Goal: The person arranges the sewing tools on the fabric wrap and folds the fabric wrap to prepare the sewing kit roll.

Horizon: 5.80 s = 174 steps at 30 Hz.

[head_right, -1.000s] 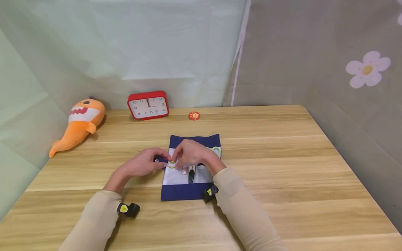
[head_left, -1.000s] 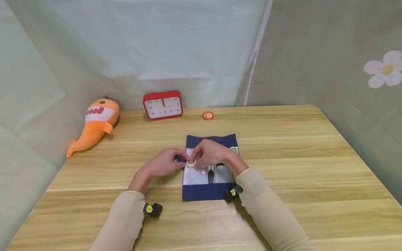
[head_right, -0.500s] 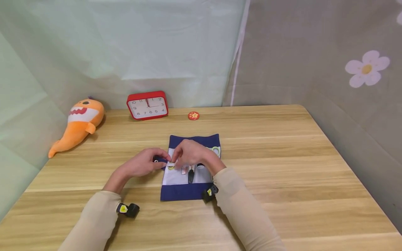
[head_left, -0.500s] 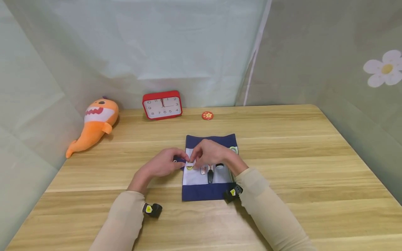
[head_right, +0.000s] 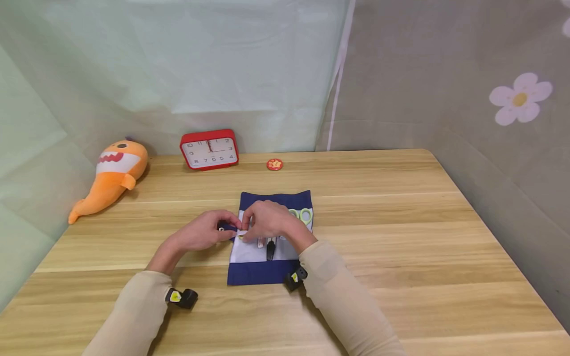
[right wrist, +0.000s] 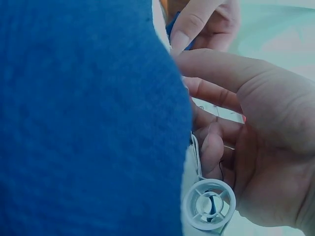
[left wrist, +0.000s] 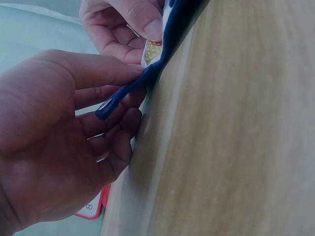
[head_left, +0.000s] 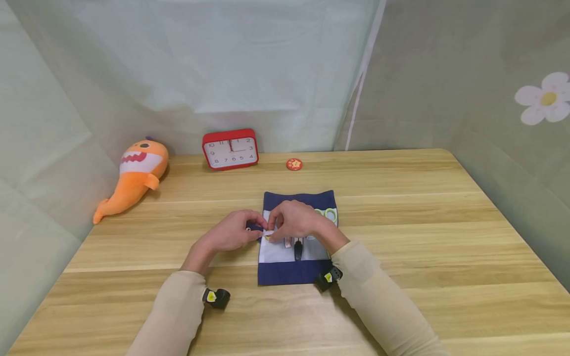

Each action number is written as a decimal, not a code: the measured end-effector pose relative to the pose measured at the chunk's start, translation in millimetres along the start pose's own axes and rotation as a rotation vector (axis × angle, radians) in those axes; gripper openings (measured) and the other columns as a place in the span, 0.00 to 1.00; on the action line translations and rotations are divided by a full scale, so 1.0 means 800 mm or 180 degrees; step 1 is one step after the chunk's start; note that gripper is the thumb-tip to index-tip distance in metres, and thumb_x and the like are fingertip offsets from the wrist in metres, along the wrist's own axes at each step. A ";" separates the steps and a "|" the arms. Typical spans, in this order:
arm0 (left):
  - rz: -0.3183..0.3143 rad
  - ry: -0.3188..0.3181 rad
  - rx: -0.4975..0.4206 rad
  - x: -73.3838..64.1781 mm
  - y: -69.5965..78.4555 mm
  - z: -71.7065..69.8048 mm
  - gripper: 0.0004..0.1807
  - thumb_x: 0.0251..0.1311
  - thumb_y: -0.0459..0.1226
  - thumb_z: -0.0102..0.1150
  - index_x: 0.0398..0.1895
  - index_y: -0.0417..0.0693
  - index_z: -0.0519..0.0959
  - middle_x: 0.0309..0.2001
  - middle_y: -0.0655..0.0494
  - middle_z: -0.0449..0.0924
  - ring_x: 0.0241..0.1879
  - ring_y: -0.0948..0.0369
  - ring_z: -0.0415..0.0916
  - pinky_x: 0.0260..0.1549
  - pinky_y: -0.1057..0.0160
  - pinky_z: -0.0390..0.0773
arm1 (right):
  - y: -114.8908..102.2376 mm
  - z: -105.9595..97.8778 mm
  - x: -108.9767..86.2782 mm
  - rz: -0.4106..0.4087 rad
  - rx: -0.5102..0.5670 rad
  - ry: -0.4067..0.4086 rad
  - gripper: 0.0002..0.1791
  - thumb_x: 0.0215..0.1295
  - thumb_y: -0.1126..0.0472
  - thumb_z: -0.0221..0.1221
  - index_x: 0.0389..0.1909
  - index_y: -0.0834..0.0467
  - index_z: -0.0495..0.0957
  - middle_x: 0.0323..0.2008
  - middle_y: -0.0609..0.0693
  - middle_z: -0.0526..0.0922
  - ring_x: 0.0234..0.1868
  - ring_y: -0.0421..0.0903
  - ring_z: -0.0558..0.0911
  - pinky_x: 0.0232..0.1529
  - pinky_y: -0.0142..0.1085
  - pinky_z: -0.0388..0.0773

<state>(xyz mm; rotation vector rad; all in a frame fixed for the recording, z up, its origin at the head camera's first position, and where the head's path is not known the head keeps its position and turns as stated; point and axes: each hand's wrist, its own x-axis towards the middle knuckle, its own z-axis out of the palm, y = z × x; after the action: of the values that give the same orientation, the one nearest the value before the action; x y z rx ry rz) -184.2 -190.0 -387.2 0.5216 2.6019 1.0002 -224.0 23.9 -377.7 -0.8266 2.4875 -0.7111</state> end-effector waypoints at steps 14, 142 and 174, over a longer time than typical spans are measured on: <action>0.0008 0.0024 0.0007 0.001 -0.001 0.001 0.10 0.68 0.31 0.63 0.51 0.43 0.84 0.48 0.50 0.85 0.49 0.54 0.77 0.58 0.49 0.77 | 0.001 0.001 0.001 0.0010 -0.0037 -0.0002 0.09 0.60 0.53 0.76 0.38 0.42 0.85 0.29 0.41 0.85 0.27 0.41 0.82 0.34 0.37 0.73; -0.0494 0.0861 0.0933 0.048 0.025 -0.003 0.07 0.65 0.30 0.65 0.45 0.41 0.86 0.36 0.46 0.86 0.38 0.50 0.81 0.44 0.50 0.79 | 0.167 -0.079 -0.189 0.0554 0.0601 0.0283 0.06 0.61 0.69 0.70 0.38 0.60 0.87 0.28 0.48 0.86 0.24 0.42 0.79 0.26 0.34 0.77; -0.0297 0.0553 0.0636 0.035 0.027 0.000 0.17 0.72 0.37 0.63 0.60 0.43 0.84 0.61 0.43 0.84 0.52 0.48 0.82 0.62 0.44 0.77 | 0.137 -0.050 -0.207 0.0432 0.0815 -0.0074 0.07 0.60 0.68 0.72 0.36 0.58 0.84 0.23 0.47 0.83 0.20 0.42 0.79 0.24 0.35 0.79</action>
<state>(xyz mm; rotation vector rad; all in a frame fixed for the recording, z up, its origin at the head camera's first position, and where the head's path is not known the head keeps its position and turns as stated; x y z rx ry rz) -204.1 -162.7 -376.8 0.3693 2.8703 0.7929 -170.4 219.0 -373.5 -0.5640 2.3413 -0.9402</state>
